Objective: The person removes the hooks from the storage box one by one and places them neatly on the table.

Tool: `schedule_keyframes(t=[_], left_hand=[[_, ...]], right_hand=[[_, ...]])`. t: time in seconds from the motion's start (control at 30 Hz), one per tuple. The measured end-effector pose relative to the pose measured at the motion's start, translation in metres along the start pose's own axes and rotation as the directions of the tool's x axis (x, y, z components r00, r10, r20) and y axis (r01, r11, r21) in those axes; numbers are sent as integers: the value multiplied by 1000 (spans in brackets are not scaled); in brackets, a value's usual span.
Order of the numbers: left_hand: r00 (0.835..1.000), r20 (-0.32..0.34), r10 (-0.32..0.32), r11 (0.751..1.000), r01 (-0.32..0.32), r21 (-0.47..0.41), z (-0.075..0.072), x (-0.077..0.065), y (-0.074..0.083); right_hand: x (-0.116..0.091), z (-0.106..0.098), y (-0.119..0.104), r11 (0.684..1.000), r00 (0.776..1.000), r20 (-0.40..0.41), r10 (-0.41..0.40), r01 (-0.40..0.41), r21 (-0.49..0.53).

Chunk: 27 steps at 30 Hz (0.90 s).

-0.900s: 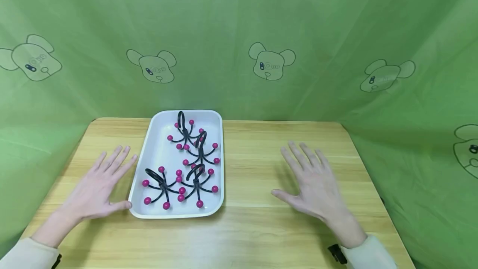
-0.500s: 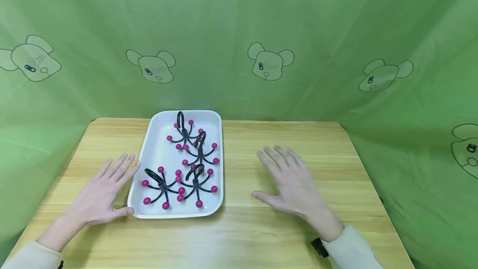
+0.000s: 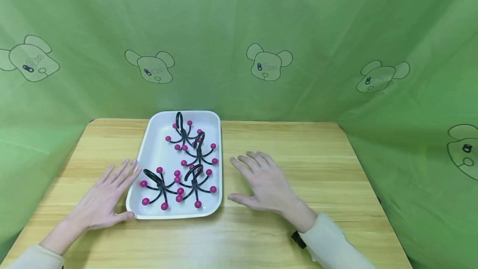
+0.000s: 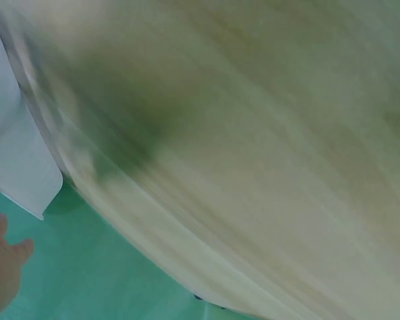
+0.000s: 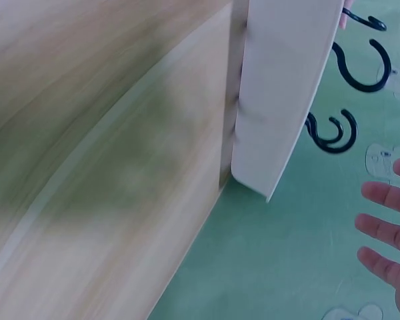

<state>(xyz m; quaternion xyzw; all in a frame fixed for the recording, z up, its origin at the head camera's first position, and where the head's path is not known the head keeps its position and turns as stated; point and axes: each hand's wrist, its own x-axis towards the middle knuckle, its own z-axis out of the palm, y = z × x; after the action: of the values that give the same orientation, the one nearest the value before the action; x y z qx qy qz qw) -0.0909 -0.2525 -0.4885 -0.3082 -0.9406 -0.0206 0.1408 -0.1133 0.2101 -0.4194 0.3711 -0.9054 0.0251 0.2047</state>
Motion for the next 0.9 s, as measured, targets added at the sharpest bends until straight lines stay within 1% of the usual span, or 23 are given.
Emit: schedule_keyframes(t=[0.23, 0.5, 0.9], left_hand=[[1000, 0, 1, 1000, -1, 10, 7, -2, 1], [1000, 1, 0, 1000, 0, 2, 9, -2, 1], [1000, -7, 4, 1000, -4, 1, 7, -1, 1]], right_hand=[[16, 11, -10, 998, 998, 22, -57, 57, 11], [34, 21, -17, 995, 995, 23, -101, 100, 14], [65, 34, -21, 984, 978, 106, -178, 177, 20]])
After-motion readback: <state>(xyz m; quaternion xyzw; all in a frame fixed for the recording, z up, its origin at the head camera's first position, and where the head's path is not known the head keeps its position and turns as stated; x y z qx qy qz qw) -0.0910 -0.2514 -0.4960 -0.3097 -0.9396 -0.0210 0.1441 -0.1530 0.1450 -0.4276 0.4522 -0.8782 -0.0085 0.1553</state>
